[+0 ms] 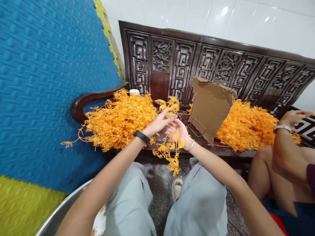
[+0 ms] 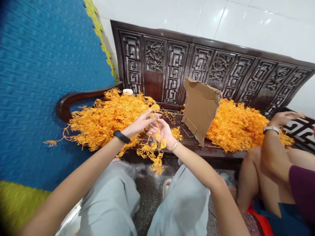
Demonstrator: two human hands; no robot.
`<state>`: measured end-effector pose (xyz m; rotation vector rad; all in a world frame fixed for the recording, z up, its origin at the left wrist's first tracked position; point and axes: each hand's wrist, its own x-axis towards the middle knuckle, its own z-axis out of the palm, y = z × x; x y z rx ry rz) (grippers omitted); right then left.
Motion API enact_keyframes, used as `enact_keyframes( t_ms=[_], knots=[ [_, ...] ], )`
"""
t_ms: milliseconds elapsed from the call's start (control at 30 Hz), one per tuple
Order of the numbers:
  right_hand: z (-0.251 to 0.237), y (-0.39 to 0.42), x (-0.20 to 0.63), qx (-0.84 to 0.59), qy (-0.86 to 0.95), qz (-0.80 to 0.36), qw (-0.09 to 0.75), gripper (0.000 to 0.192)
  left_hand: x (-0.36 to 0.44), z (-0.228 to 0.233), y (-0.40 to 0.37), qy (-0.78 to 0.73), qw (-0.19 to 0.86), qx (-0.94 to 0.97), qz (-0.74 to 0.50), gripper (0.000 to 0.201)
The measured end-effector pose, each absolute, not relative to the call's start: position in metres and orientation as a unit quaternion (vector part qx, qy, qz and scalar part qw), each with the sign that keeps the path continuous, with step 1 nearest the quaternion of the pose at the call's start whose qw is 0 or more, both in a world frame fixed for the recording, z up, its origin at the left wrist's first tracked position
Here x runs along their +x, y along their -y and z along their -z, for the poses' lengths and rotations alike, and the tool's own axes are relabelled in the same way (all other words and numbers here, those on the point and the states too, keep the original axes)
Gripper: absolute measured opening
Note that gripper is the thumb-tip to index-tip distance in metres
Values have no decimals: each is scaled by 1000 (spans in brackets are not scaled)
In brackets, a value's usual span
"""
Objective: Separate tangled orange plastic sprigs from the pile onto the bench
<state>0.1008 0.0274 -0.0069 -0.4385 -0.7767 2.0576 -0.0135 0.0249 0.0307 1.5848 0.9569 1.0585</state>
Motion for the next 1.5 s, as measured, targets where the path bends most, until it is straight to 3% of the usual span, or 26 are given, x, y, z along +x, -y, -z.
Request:
enact_keyframes(
  t_ms=[133,333,433,533,633,700,800,933,1100,1300,1433,1500],
  knots=[
    [19,-28,91,-177,361,-837,371,38,-14,-43,-25,-328,458,676,-475,25],
    [36,-28,84,-236,457,-798,315,13,-30,-33,-13,-351,467,599,-548,37],
    [32,-39,92,-337,548,-678,356,10,-37,-30,-13,-390,477,601,-509,40],
    [12,-56,108,-372,602,-546,448,10,-39,-26,-19,-409,514,635,-408,34],
    [-15,-69,126,-357,602,-498,512,5,-40,-17,-30,-434,525,643,-349,27],
    [-26,-72,134,-336,603,-481,541,13,-41,-11,-37,-448,524,643,-333,25],
    [-28,-68,141,-307,626,-479,533,23,-45,-4,-45,-451,530,652,-302,26],
    [-15,-62,142,-289,711,-470,435,35,-49,-2,-47,-446,526,666,-284,30],
    [-9,-63,140,-306,771,-334,447,27,-46,-6,-43,-439,513,694,-252,31],
    [-12,-61,144,-346,795,-213,450,18,-39,-3,-45,-474,432,738,-209,39],
    [-12,-58,146,-337,812,-175,444,12,-39,1,-48,-504,378,721,-288,75],
    [-12,-57,146,-332,809,-171,454,11,-37,0,-48,-488,353,730,-323,70]
  ],
)
